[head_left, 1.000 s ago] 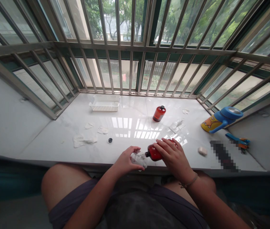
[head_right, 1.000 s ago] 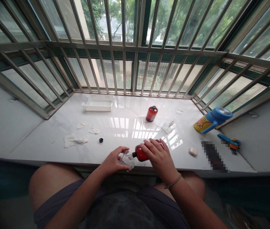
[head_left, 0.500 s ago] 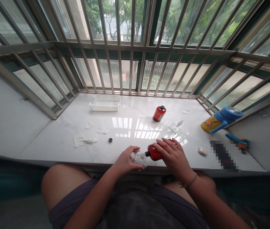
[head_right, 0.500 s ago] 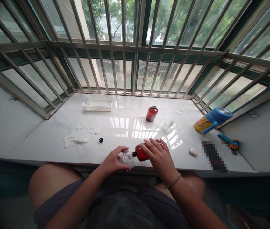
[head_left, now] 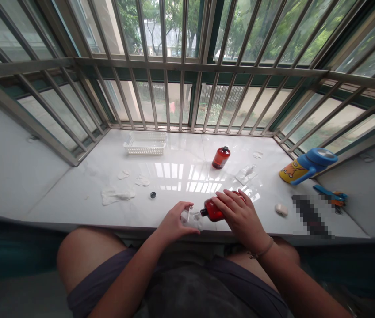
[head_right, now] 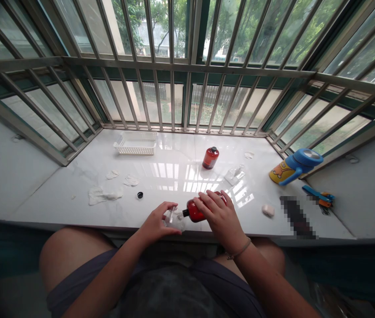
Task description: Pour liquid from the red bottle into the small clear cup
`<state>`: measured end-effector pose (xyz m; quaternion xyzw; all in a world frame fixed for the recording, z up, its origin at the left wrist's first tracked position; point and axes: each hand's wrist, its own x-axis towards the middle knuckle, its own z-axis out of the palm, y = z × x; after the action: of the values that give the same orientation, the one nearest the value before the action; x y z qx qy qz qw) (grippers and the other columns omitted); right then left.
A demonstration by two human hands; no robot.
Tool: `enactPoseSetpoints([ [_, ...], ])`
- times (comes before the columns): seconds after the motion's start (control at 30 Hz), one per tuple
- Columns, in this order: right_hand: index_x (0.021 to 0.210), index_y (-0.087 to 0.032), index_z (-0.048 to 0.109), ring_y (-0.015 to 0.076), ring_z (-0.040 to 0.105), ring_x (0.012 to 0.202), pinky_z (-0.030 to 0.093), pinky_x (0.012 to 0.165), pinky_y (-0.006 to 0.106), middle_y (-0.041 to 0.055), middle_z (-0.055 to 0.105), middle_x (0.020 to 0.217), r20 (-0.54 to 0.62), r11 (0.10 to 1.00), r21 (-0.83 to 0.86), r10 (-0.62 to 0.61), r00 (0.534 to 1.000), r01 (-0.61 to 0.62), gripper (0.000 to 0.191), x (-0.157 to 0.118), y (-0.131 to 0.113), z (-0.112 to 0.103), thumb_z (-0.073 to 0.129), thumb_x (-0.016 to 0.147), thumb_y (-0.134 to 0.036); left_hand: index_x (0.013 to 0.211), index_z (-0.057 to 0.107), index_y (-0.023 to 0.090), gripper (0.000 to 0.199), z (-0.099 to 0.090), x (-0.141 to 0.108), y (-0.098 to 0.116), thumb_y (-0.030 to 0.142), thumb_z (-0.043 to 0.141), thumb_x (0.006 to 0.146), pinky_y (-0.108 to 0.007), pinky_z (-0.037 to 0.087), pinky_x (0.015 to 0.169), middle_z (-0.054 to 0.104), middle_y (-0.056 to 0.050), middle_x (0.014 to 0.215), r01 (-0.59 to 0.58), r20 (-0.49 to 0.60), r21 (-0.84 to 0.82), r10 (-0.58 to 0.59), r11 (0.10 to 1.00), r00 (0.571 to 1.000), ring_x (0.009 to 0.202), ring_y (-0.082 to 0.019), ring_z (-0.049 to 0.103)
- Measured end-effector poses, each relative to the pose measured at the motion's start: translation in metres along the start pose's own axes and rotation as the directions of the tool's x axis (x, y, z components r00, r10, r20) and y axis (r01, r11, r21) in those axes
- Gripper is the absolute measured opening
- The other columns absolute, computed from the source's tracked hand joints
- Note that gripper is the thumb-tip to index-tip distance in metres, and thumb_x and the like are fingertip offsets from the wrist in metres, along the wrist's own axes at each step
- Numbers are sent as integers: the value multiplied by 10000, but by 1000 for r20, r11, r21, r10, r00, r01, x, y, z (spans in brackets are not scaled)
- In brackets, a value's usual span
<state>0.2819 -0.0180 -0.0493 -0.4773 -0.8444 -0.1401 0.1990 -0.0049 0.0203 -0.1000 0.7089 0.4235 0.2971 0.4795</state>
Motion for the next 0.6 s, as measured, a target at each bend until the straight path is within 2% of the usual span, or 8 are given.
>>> enactPoseSetpoints([
  [0.6,1504,-282,581,311,579,1405,300,1264,564,55,679,1497,-44,1000,-8,-12,999,11,508,12,-1,-12,580,1033,-90,1369,638,284,837,-6,-6,25,391,1041,643,-472,584,1077,669,-84,1374,-7,-77,38,10,999,997,1295,-339,652],
])
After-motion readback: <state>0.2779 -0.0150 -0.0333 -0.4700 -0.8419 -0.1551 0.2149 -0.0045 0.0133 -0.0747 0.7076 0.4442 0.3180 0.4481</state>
